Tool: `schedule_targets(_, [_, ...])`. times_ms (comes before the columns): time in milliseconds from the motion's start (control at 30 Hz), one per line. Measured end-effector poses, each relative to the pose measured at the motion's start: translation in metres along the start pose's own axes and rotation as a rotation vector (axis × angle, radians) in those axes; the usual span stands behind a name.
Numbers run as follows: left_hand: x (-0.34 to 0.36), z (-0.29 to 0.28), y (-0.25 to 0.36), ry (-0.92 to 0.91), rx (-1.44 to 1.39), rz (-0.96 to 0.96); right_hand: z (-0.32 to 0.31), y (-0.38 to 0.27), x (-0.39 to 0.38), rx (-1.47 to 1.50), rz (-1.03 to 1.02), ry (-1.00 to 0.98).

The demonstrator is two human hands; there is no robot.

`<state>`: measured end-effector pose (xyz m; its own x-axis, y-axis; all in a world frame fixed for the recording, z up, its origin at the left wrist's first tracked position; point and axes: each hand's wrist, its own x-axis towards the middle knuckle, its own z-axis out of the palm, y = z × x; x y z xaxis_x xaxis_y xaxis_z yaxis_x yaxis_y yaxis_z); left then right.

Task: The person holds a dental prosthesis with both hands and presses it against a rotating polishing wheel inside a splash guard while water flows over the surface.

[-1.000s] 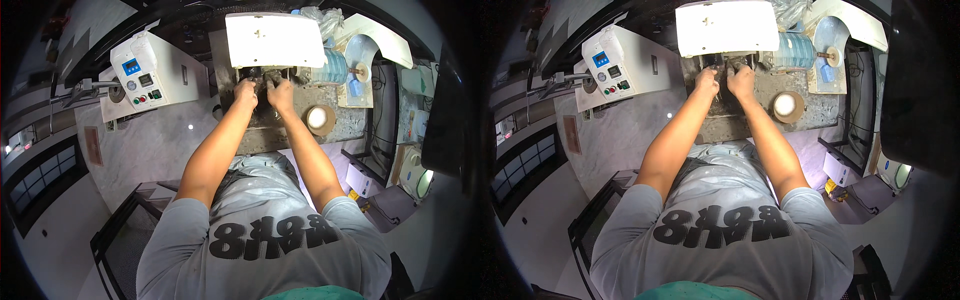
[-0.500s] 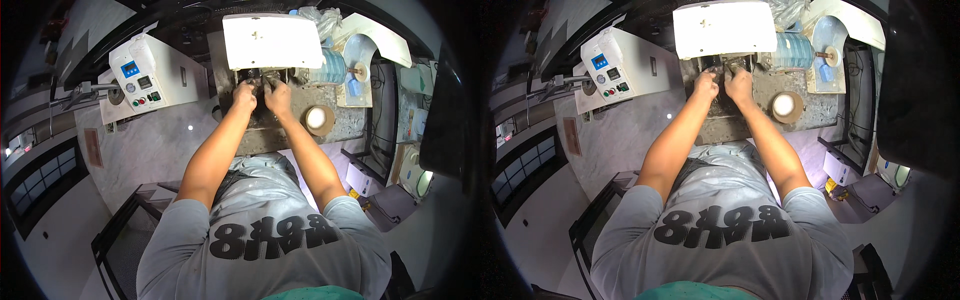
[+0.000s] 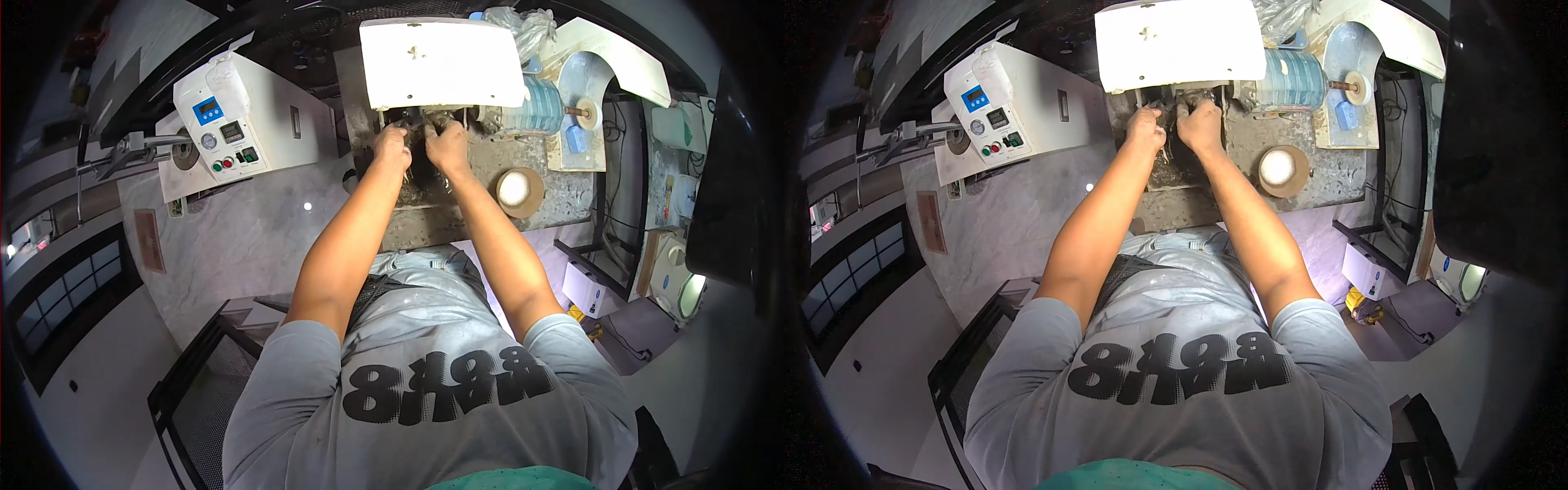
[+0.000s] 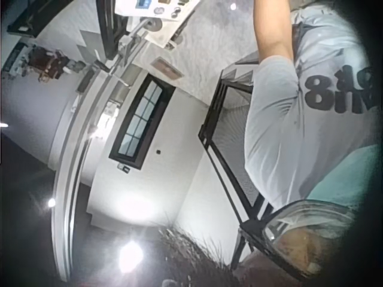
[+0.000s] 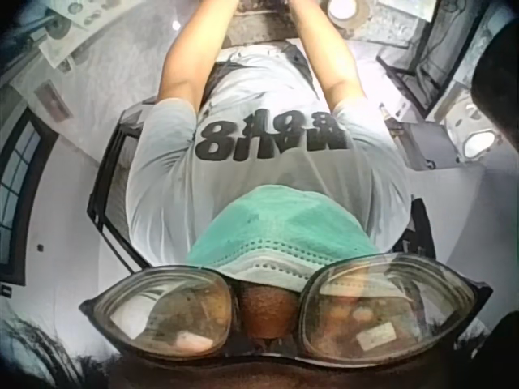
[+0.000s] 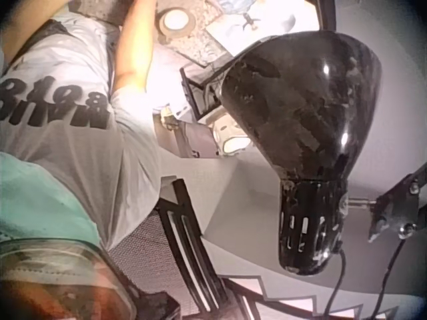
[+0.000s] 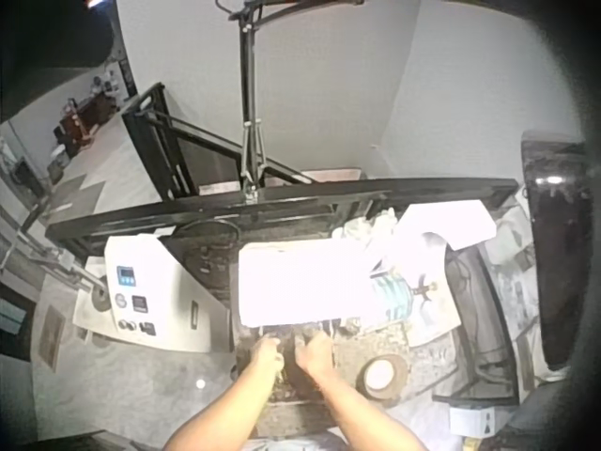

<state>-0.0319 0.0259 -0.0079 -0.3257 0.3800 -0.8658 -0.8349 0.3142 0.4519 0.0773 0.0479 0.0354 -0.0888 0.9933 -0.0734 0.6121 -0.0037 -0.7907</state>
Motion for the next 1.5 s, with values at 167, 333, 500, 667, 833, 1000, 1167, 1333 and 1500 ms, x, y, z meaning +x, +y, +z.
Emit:
schedule_targets(167, [-0.018,0.017,0.002,0.054,0.051,-0.032,-0.007,0.006,0.001,0.018,0.050,0.009])
schedule_targets(333, [0.021,-0.010,-0.014,-0.132,-0.007,0.001,-0.014,0.001,-0.014,0.103,-0.067,0.016])
schedule_targets(500, [0.007,0.000,-0.017,-0.172,0.045,0.010,-0.012,0.006,-0.012,0.101,-0.052,0.065])
schedule_targets(667, [-0.033,0.005,0.003,-0.132,0.008,-0.039,-0.022,-0.008,-0.016,0.047,-0.042,-0.001])
schedule_targets(833, [-0.014,0.015,0.003,0.020,0.012,-0.040,-0.012,-0.003,-0.005,0.025,-0.073,0.034])
schedule_targets(1000, [-0.016,0.005,0.000,0.035,0.010,-0.026,-0.019,-0.009,-0.012,0.057,-0.051,-0.024])
schedule_targets(1167, [-0.009,-0.001,-0.009,-0.173,-0.011,0.042,-0.018,0.001,-0.021,0.146,-0.074,0.006])
schedule_targets(1333, [-0.009,0.010,-0.001,-0.006,0.029,0.036,-0.007,0.002,0.001,0.056,-0.020,0.003])
schedule_targets(1500, [-0.003,-0.001,-0.008,-0.014,-0.028,0.032,-0.008,-0.006,-0.009,0.138,0.076,0.023])
